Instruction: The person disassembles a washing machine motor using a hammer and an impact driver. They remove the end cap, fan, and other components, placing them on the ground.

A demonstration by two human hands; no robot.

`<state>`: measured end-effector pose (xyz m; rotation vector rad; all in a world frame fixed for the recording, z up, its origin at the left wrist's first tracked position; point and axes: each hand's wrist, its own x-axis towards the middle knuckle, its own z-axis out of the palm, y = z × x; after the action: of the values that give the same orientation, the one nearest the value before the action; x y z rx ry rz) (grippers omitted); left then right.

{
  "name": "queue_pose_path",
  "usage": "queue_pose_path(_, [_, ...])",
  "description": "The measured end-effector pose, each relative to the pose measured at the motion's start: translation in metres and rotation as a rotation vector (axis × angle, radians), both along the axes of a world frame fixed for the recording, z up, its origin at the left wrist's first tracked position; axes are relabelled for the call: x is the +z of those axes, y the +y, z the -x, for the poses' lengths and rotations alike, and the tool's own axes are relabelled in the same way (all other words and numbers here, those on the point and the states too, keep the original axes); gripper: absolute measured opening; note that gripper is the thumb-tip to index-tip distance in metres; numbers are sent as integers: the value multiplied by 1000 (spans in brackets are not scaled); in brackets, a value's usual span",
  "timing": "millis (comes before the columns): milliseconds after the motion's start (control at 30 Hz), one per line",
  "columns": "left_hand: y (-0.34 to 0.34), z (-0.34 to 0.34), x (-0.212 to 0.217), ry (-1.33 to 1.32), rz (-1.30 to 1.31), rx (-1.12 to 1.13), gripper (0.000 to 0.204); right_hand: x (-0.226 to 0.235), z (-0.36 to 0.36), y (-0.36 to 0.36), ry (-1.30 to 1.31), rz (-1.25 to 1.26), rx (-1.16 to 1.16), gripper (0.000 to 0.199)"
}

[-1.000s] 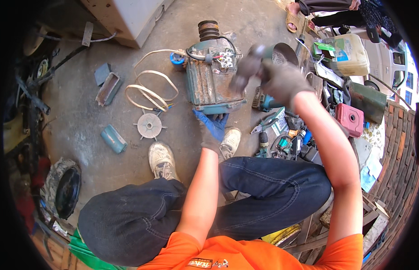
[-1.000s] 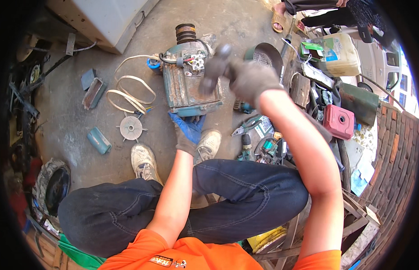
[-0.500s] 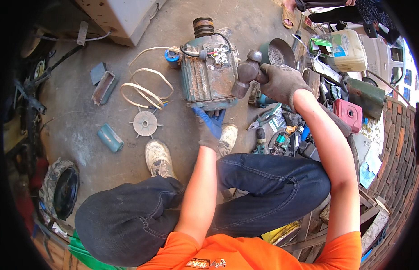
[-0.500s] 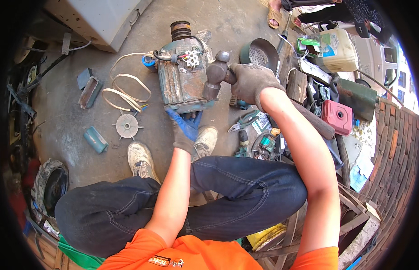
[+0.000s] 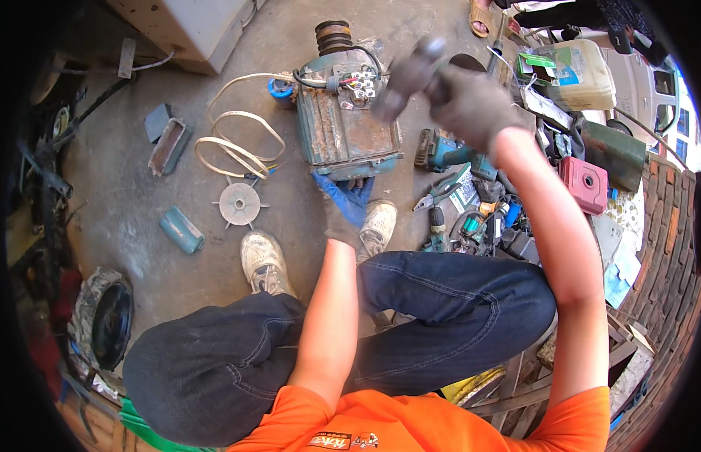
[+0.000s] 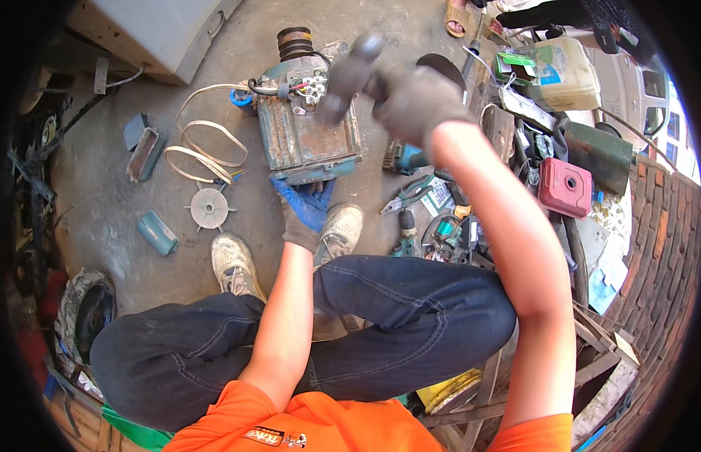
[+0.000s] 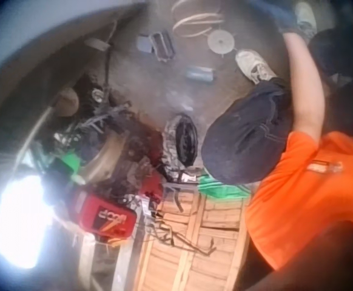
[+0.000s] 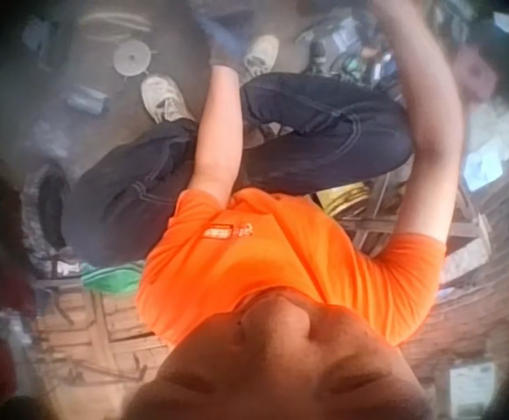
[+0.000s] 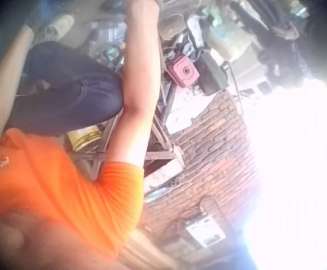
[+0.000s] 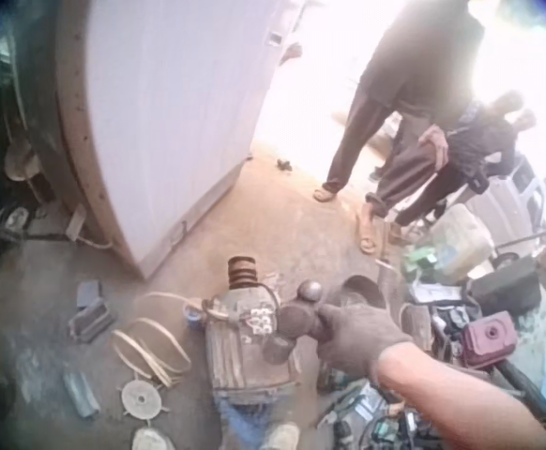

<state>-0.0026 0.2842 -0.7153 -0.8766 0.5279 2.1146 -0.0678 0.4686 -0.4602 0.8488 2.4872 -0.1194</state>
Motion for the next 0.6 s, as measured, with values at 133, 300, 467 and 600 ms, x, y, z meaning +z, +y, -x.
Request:
queue_pose_path(133, [-3,-1,-4,-22,-1,9,85,-26,-10,-20,-206,73,198,31])
queue_pose_path(300, [-4,0,-7,-16,-24,6,83,-4,4,-1,-45,4,38,32])
queue_pose_path(467, [1,-3,-5,-22,3,-12,82,-6,-3,-9,-153,72,8,31])
queue_pose_path(600, [-3,-2,-14,-76,-44,-21,82,-25,-9,-21,-282,112,224,32])
